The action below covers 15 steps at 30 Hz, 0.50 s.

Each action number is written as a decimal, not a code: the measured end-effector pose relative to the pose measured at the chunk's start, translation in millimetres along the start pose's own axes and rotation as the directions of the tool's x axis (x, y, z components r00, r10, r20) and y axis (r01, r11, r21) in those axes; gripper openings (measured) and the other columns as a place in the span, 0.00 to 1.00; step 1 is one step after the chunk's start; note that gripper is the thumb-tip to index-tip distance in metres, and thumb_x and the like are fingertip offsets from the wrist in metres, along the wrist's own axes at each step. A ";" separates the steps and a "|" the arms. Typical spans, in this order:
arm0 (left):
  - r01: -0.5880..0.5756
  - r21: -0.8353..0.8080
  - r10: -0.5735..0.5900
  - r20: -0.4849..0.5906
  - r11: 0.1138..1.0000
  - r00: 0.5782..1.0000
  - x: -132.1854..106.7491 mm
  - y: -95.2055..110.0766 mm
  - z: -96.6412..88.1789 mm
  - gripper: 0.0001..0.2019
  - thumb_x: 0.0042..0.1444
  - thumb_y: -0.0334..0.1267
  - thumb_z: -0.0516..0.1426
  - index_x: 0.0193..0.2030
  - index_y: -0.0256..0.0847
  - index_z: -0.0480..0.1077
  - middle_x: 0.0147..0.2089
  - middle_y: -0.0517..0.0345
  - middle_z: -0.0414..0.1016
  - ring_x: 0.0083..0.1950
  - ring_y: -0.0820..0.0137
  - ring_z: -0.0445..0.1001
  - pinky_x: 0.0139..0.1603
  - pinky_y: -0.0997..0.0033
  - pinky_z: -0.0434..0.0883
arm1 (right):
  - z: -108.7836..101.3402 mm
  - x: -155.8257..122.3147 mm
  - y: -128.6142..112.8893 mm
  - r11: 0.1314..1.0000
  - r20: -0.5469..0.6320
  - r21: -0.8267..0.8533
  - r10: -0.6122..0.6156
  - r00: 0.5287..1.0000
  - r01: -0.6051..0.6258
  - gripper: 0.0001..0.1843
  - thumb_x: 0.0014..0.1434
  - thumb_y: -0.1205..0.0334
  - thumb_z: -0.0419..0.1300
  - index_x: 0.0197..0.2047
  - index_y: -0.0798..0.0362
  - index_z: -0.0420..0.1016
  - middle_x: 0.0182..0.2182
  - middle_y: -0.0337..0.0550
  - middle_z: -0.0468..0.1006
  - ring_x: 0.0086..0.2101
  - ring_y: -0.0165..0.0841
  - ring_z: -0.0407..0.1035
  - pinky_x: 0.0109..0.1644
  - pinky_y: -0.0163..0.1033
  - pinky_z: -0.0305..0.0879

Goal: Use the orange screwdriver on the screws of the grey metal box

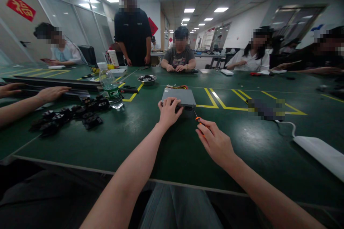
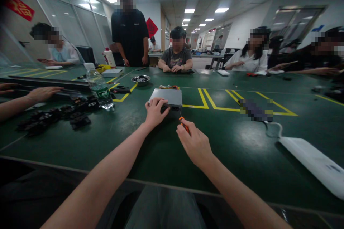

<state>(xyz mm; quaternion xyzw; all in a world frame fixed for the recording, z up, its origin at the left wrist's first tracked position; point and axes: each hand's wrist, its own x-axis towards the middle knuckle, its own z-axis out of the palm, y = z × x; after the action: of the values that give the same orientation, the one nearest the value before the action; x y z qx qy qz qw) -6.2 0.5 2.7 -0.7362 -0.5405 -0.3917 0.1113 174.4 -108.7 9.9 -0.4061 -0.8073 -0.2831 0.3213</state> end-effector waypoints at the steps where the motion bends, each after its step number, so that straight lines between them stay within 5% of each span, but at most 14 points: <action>1: -0.001 -0.001 0.001 -0.001 1.000 1.000 0.1 -0.1 0.0 0.15 0.54 0.44 0.55 0.49 0.50 0.64 0.53 0.56 0.64 0.54 0.62 0.61 0.56 0.55 0.51 | -0.4 0.0 0.7 1.000 -0.005 0.007 0.007 1.000 -0.007 0.08 0.60 0.65 0.51 0.43 0.54 0.65 0.43 0.51 0.71 0.34 0.29 0.70 0.33 0.33 0.66; 15: 0.007 -0.003 -0.007 0.008 1.000 1.000 0.4 0.2 -0.6 0.15 0.54 0.44 0.55 0.49 0.50 0.64 0.53 0.56 0.64 0.54 0.62 0.61 0.56 0.55 0.51 | -1.8 1.1 0.3 0.997 -0.007 0.081 0.019 1.000 -0.018 0.09 0.60 0.64 0.51 0.43 0.54 0.66 0.44 0.50 0.71 0.39 0.32 0.70 0.39 0.36 0.67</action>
<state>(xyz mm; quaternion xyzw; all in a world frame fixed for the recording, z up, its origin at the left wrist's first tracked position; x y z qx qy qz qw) -6.3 0.3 3.5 -0.7362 -0.5428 -0.3899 0.1067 174.7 -109.3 11.9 -0.3992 -0.8130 -0.2487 0.3431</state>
